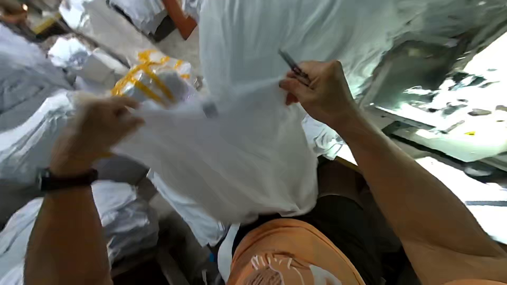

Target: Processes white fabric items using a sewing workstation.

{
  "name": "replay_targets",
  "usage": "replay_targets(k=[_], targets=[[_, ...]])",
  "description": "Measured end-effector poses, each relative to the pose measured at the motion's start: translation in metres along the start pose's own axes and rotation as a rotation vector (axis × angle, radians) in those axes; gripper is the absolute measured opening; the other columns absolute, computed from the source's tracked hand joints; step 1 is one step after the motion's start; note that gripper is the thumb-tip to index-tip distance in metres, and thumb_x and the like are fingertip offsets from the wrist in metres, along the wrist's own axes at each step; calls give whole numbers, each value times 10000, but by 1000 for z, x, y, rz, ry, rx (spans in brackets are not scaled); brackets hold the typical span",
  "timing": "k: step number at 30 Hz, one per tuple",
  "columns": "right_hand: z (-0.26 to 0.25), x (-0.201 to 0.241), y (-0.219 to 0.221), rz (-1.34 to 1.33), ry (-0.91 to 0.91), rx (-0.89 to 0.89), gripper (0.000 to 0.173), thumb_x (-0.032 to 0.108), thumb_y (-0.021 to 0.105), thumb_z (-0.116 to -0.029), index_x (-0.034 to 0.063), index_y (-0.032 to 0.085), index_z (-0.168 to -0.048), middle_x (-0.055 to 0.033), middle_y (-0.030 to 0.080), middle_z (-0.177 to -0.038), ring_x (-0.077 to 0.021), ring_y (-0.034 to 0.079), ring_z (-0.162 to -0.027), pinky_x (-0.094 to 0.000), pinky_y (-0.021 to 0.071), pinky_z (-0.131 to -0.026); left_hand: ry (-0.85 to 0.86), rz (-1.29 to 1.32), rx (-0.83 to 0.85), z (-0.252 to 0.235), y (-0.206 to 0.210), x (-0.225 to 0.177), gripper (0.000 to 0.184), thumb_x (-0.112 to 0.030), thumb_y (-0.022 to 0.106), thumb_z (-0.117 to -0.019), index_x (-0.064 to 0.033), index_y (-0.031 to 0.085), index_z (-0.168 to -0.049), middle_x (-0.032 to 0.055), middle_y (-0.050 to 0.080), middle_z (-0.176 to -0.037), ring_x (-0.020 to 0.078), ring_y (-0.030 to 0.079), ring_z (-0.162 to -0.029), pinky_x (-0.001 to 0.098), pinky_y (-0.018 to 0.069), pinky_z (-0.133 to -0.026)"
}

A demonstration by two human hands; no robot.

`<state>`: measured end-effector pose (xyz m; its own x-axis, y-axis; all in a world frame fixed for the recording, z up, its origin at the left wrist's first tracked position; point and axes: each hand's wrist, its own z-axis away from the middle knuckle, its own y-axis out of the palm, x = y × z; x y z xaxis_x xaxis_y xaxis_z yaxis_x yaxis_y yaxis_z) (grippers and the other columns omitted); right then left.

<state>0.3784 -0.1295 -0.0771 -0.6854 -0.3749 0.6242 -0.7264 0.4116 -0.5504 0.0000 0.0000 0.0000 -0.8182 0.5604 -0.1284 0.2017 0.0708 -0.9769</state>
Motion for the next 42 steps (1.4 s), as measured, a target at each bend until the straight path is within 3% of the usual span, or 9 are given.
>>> replay_targets(k=[3,6,9,12,17,20,23,28,42], targets=[[-1,17,51,-101,-172,-72,229,82,568,-1022,-104,697,-988,-175,696,-863,-138,663,-732,-246,546,-714,-282,108,-378,67,-23,52,436,-214,565,-1036,101,544,-1336,256,610,-1277,195,603,-1142,354,470,-1015],[3,26,92,-184,-294,-44,187,24,577,-994,-106,712,-1004,-216,716,-962,-198,687,-809,-266,555,-766,-317,511,-634,139,-24,62,185,-136,574,-1030,-23,607,-1173,4,641,-1115,15,616,-1029,220,510,-943],[21,4,144,-231,-260,47,157,6,603,-968,-100,715,-997,-220,719,-970,-255,700,-816,-334,574,-768,-60,628,-300,189,9,87,114,-275,656,-971,-377,707,-969,-280,634,-1051,-107,582,-996,123,484,-861],[72,-33,200,-229,-138,235,151,-9,608,-966,-101,713,-1022,-241,718,-1065,-345,727,-957,-453,591,-872,-418,730,166,232,96,92,199,24,596,-795,-132,675,-699,-92,677,-832,9,630,-833,230,538,-777],[165,-62,218,-51,361,918,286,98,526,-1040,-72,670,-1219,-280,615,-1322,-446,598,-1235,-607,455,-1051,-582,397,1187,218,223,42,294,-138,703,-962,30,709,-1203,215,703,-1194,334,665,-1125,517,474,-1040],[162,-53,158,-43,383,864,356,235,571,-1051,-91,690,-1131,-304,649,-1212,-465,624,-1159,-623,466,-974,-349,420,946,145,240,-10,362,-96,716,-946,75,658,-1260,280,649,-1279,427,659,-1127,565,495,-1015],[172,-52,99,112,173,237,137,95,728,-847,-41,713,-851,-203,704,-832,-380,719,-764,-559,557,-631,-17,556,573,65,224,-89,279,-91,697,-939,81,675,-1158,228,712,-1121,319,726,-899,481,593,-815],[204,-109,29,411,297,-300,64,-6,666,-845,-51,709,-858,-193,691,-810,-331,691,-653,-483,555,-547,453,680,144,-22,225,-200,177,-92,674,-929,66,730,-986,166,732,-902,214,716,-788,347,593,-734],[220,-142,34,727,241,-477,357,207,551,-1006,13,627,-716,-120,599,-637,-242,607,-537,-358,447,-453,265,755,386,-125,244,-276,239,-129,583,-1022,53,646,-1162,209,680,-1020,271,669,-846,458,564,-780]])
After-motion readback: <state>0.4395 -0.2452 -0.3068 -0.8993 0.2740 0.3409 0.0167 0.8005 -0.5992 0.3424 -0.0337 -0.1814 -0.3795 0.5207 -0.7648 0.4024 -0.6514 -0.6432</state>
